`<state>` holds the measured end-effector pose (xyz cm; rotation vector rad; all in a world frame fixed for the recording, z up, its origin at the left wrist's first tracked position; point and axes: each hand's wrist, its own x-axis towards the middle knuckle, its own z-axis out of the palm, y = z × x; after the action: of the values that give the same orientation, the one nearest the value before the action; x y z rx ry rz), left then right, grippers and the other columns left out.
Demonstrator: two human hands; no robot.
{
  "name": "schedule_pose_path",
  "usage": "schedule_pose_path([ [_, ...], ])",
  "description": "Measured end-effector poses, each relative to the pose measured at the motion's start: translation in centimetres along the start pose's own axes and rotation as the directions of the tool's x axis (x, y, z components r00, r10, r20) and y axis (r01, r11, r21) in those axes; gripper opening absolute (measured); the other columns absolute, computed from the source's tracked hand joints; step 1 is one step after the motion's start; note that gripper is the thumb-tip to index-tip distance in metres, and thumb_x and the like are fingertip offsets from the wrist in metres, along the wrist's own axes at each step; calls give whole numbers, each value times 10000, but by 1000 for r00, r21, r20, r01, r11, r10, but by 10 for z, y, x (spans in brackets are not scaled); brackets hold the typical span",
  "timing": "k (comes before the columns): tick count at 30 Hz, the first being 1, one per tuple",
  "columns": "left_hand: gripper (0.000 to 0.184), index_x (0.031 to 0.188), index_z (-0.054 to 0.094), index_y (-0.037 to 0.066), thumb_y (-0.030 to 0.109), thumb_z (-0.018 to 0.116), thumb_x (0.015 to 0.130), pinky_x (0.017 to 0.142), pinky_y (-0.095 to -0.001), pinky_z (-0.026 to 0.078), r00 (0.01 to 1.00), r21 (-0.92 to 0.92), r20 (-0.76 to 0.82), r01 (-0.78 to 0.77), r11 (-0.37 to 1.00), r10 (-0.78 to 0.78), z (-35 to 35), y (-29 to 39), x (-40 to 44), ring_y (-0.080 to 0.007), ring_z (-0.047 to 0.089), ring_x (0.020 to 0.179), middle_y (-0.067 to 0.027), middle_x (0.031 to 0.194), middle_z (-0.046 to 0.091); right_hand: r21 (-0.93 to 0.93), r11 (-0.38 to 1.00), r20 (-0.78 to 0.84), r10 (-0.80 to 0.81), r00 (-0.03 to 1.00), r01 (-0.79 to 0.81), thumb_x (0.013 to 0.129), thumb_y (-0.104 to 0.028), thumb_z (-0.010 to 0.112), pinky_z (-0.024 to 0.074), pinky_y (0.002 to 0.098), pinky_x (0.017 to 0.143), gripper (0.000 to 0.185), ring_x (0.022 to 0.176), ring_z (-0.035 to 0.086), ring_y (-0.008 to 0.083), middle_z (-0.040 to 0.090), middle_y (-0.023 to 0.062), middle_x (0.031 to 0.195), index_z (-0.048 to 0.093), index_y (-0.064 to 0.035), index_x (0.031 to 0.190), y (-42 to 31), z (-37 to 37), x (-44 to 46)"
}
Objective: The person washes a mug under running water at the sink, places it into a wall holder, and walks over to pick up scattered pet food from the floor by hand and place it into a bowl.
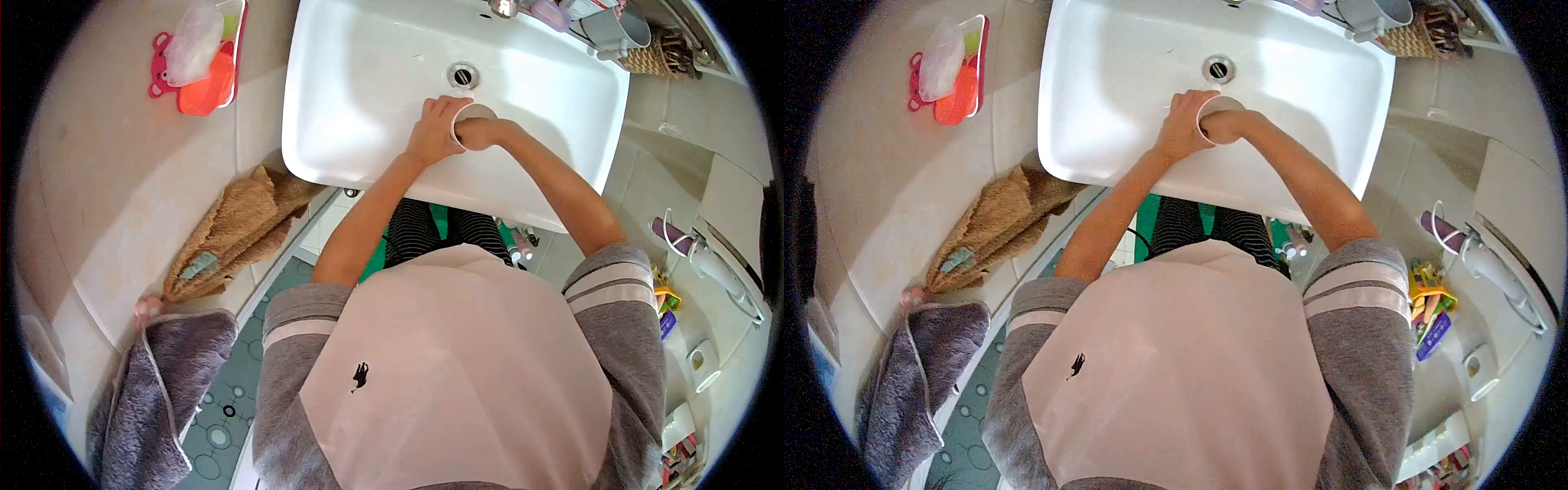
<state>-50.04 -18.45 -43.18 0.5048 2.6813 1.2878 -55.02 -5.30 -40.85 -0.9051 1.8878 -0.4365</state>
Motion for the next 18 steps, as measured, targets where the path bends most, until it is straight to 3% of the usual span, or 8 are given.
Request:
schedule_pose_path([
  [4,753,1182,425,181,139,742,500,800,-393,439,999,-50,26,47,998,-46,-1,1,-1,-293,388,972,-44,1089,427,-3,1000,2,-11,1000,11,768,-103,485,410,342,846,296,979,535,272,576,158,1035,564,-33,1044,1,-4,-1],
  [6,748,1179,426,175,147,744,503,812,-395,425,1000,-54,-6,5,999,-5,2,-7,1,-298,389,973,-47,1088,433,-22,998,88,60,994,-58,740,-65,490,435,350,780,269,900,563,278,614,153,907,585,-24,989,-15,-31,-17],
  [8,742,1177,427,168,154,747,507,824,-397,411,999,-60,-39,-34,998,31,4,-10,-1,-302,389,973,-50,1087,440,83,988,-179,145,973,-132,694,43,437,424,349,792,356,869,551,273,623,84,903,566,-62,1009,-16,-36,-56],
  [10,718,1167,433,154,161,749,522,834,-398,391,996,-93,-55,-70,993,65,1,-9,-1,-308,389,977,-59,1100,453,58,998,-460,45,887,-20,695,93,386,425,349,780,391,847,547,276,620,92,900,566,-52,1010,-12,-35,-88],
  [11,718,1167,433,154,161,749,522,834,-398,391,996,-93,-54,-70,993,65,1,-9,-1,-308,389,977,-59,1100,453,59,998,-459,45,887,-20,695,93,386,425,349,780,391,847,547,276,620,92,900,566,-52,1010,-10,-35,-95],
  [13,689,1154,441,135,157,745,537,849,-389,378,994,-129,-36,-104,986,100,0,-8,-1,-301,400,993,-61,1114,469,103,987,-635,160,756,-122,695,85,402,441,379,753,371,868,559,281,616,98,860,577,-54,991,-9,-32,-104],
  [15,678,1148,444,124,152,743,541,854,-384,368,991,-129,-44,-133,983,128,-1,-6,0,-292,407,1002,-60,1117,473,124,981,-631,194,751,-150,705,83,388,436,381,770,368,885,552,276,611,84,882,574,-62,988,-10,-24,-106],
  [18,669,1142,445,107,141,742,543,867,-371,348,983,-127,-65,-177,976,170,3,-7,1,-276,420,1019,-60,1121,480,47,998,-665,66,744,-47,724,59,389,440,388,773,348,868,549,291,608,90,891,572,-59,995,-12,-7,-101],
])
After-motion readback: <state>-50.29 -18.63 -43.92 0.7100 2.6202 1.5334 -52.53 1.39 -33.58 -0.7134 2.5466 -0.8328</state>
